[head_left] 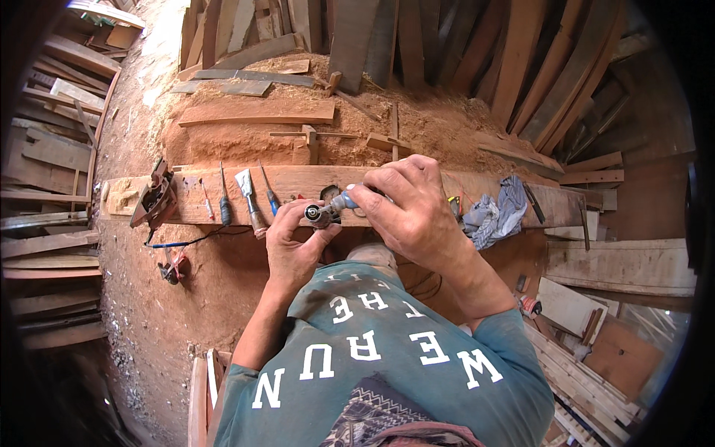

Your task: The person applies adhesive from a small tube to a circular mechanical part and assembles several metal components, including a gear, by hand. They work on a wooden workbench covered in sawdust in a workshop environment.

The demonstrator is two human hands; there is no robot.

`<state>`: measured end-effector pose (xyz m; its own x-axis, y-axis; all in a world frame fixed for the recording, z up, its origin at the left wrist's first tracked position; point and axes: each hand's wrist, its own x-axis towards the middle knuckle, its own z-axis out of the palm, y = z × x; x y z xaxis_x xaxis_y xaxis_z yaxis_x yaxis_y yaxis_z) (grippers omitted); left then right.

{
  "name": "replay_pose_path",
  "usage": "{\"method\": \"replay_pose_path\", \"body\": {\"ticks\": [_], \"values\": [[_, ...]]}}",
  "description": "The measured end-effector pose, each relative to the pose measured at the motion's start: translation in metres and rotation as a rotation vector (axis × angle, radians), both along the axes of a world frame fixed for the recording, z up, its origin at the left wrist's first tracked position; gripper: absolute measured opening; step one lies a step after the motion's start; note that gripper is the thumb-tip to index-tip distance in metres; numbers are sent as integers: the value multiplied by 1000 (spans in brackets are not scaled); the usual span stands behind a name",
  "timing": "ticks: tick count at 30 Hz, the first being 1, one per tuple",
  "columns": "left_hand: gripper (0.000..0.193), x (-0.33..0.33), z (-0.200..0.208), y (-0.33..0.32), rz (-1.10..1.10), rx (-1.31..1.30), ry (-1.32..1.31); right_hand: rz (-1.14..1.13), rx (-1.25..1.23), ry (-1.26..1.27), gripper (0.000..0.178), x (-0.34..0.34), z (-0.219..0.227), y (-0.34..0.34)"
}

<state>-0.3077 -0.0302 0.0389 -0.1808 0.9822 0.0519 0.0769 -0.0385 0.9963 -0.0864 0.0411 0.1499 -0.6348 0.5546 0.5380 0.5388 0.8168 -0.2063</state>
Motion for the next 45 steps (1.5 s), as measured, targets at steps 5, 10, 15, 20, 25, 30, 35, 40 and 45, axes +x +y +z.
{"method": "replay_pose_path", "body": {"ticks": [5,10,15,20,25,30,35,40,45], "values": [[37,-7,-6,-4,-63,35,67,29,51,-89,28,-6,9,-2],[36,-2,4,-5,5,25,35,38,53,-109,29,-8,13,-5],[38,-3,7,-3,-14,36,100,36,62,-105,28,-7,12,-5],[41,-1,11,0,-17,41,157,38,80,-96,27,-8,13,-3],[43,-1,8,1,-28,20,121,20,98,-97,27,-11,16,4],[44,-1,8,2,-33,18,122,8,107,-94,26,-11,13,8],[44,-2,7,3,-37,18,127,23,93,-97,25,-13,15,8],[45,-4,10,4,-34,39,139,9,70,-113,28,-15,17,5],[43,-5,15,4,-37,30,211,-5,66,-110,28,-17,16,3]]}}
